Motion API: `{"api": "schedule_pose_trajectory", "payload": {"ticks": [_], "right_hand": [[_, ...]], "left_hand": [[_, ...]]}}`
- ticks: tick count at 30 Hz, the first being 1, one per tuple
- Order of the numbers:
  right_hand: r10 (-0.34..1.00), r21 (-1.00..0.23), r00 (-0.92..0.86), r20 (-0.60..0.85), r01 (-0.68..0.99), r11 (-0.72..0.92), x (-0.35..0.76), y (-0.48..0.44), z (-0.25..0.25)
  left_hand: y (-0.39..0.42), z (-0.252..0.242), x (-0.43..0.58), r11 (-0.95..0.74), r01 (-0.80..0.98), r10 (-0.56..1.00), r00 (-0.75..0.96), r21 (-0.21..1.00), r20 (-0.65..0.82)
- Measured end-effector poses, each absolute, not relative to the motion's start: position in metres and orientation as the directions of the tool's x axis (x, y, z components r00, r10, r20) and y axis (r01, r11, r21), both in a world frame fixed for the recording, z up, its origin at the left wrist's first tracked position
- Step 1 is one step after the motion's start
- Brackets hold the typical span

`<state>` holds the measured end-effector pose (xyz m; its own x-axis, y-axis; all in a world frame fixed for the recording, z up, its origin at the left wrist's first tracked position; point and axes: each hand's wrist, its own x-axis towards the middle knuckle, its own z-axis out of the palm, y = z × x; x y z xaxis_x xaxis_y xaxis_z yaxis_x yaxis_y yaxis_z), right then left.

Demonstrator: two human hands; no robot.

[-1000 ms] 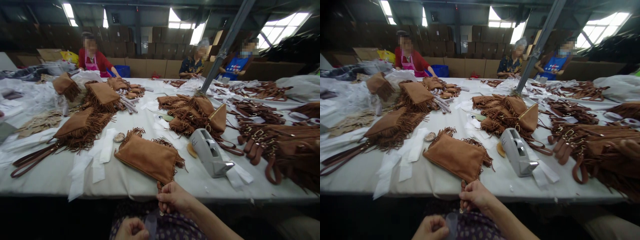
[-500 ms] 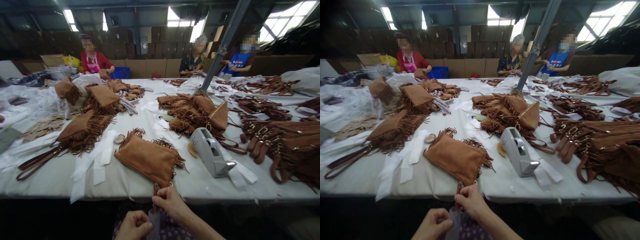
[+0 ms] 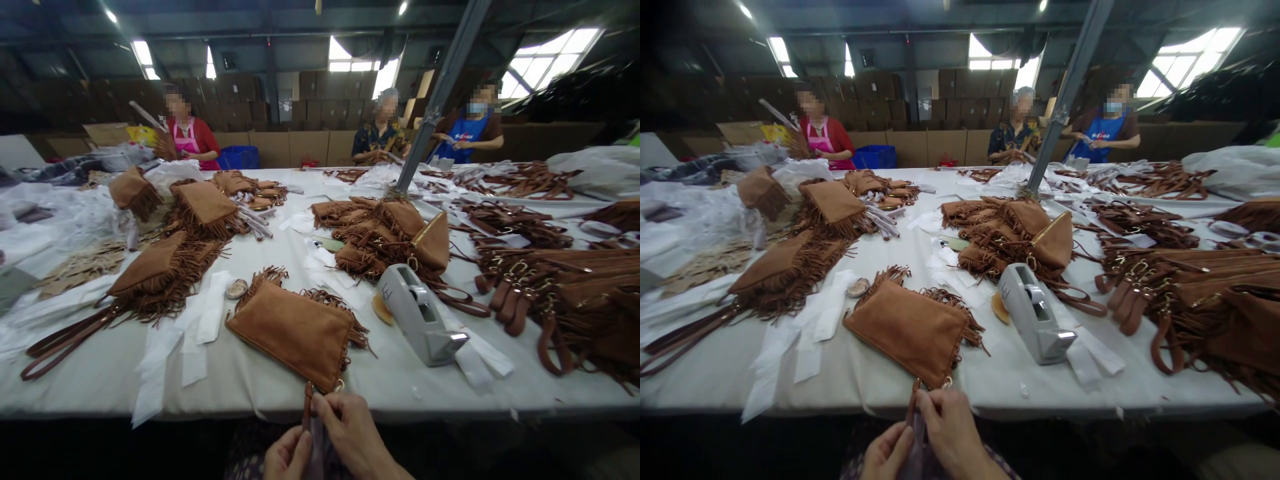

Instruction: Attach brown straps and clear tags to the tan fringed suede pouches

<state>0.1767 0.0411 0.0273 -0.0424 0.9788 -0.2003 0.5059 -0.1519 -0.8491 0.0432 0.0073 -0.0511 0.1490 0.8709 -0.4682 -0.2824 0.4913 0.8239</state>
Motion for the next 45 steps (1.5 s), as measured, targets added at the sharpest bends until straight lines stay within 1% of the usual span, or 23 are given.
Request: {"api": "schedule_pose_trajectory", "payload": {"ticks": [2,3,4,5,7,10,12,14,16,19,22,25,27,30,32,34,36,37,39,42,43,44,45], "right_hand": [[0.998,-0.762,0.012,0.069,0.646,0.045,0.185,0.036,0.026],[0.986,-0.703,-0.008,0.165,0.700,0.123,0.190,0.034,0.023],[0.976,-0.650,-0.055,0.212,0.738,0.183,0.195,0.033,0.019],[0.970,-0.612,-0.103,0.222,0.759,0.221,0.200,0.032,0.015],[0.964,-0.603,-0.170,0.203,0.754,0.260,0.211,0.035,0.011],[0.949,-0.705,-0.269,0.162,0.641,0.303,0.228,0.047,0.020],[0.936,-0.736,-0.315,0.157,0.594,0.323,0.232,0.063,0.035],[0.926,-0.690,-0.319,0.201,0.625,0.365,0.226,0.083,0.048],[0.918,-0.592,-0.315,0.241,0.702,0.396,0.209,0.104,0.053],[0.933,-0.452,-0.308,0.186,0.816,0.360,0.178,0.128,0.043],[0.952,-0.385,-0.250,0.174,0.873,0.300,0.158,0.137,0.025],[0.957,-0.387,-0.199,0.212,0.882,0.269,0.155,0.138,0.015],[0.958,-0.392,-0.189,0.216,0.882,0.263,0.156,0.139,0.014],[0.958,-0.408,-0.180,0.224,0.875,0.260,0.156,0.143,0.014],[0.958,-0.432,-0.168,0.232,0.865,0.256,0.155,0.146,0.015],[0.959,-0.468,-0.169,0.229,0.844,0.261,0.157,0.148,0.017],[0.956,-0.495,-0.187,0.226,0.823,0.278,0.163,0.144,0.022],[0.948,-0.506,-0.215,0.233,0.806,0.307,0.167,0.140,0.025],[0.905,-0.525,-0.340,0.254,0.737,0.425,0.178,0.125,0.034],[0.770,-0.537,-0.590,0.243,0.579,0.614,0.191,0.094,0.045],[0.737,-0.533,-0.638,0.222,0.554,0.640,0.191,0.085,0.048],[0.720,-0.528,-0.664,0.201,0.546,0.650,0.190,0.078,0.050],[0.713,-0.523,-0.677,0.183,0.547,0.653,0.186,0.072,0.051]], "left_hand": [[0.009,-0.055,0.043,0.476,-0.247,0.879,0.130,0.844,-0.458],[0.010,-0.056,0.042,0.472,-0.237,0.881,0.130,0.849,-0.454],[0.010,-0.057,0.042,0.469,-0.235,0.883,0.138,0.851,-0.449],[0.010,-0.056,0.041,0.466,-0.239,0.884,0.147,0.852,-0.443],[0.010,-0.052,0.038,0.480,-0.266,0.877,0.156,0.836,-0.454],[0.010,-0.037,0.023,0.560,-0.296,0.828,0.186,0.774,-0.528],[0.011,-0.026,0.010,0.596,-0.276,0.803,0.208,0.754,-0.559],[0.013,-0.017,-0.001,0.591,-0.204,0.805,0.223,0.781,-0.550],[0.014,-0.012,-0.008,0.554,-0.098,0.818,0.250,0.827,-0.519],[0.012,-0.017,-0.007,0.462,0.063,0.848,0.261,0.884,-0.462],[0.002,-0.029,0.013,0.360,0.164,0.906,0.173,0.918,-0.386],[-0.011,-0.035,0.047,0.310,0.202,0.946,0.027,0.929,-0.322],[-0.018,-0.035,0.067,0.330,0.166,0.944,-0.060,0.929,-0.325],[-0.022,-0.031,0.083,0.386,0.040,0.915,-0.140,0.921,-0.378],[-0.021,-0.027,0.082,0.395,-0.059,0.906,-0.139,0.917,-0.399],[-0.018,-0.023,0.072,0.397,-0.167,0.904,-0.100,0.903,-0.416],[-0.014,-0.022,0.055,0.420,-0.276,0.883,-0.093,0.864,-0.459],[-0.012,-0.022,0.045,0.436,-0.317,0.866,-0.106,0.842,-0.488],[-0.011,-0.022,0.023,0.463,-0.371,0.834,-0.127,0.805,-0.538],[-0.011,-0.019,-0.003,0.476,-0.378,0.844,-0.058,0.794,-0.533],[-0.011,-0.014,-0.009,0.470,-0.316,0.864,-0.027,0.824,-0.503],[-0.011,-0.009,-0.014,0.450,-0.202,0.888,0.003,0.870,-0.459],[-0.009,-0.002,-0.017,0.406,-0.043,0.914,0.033,0.913,-0.405]]}}
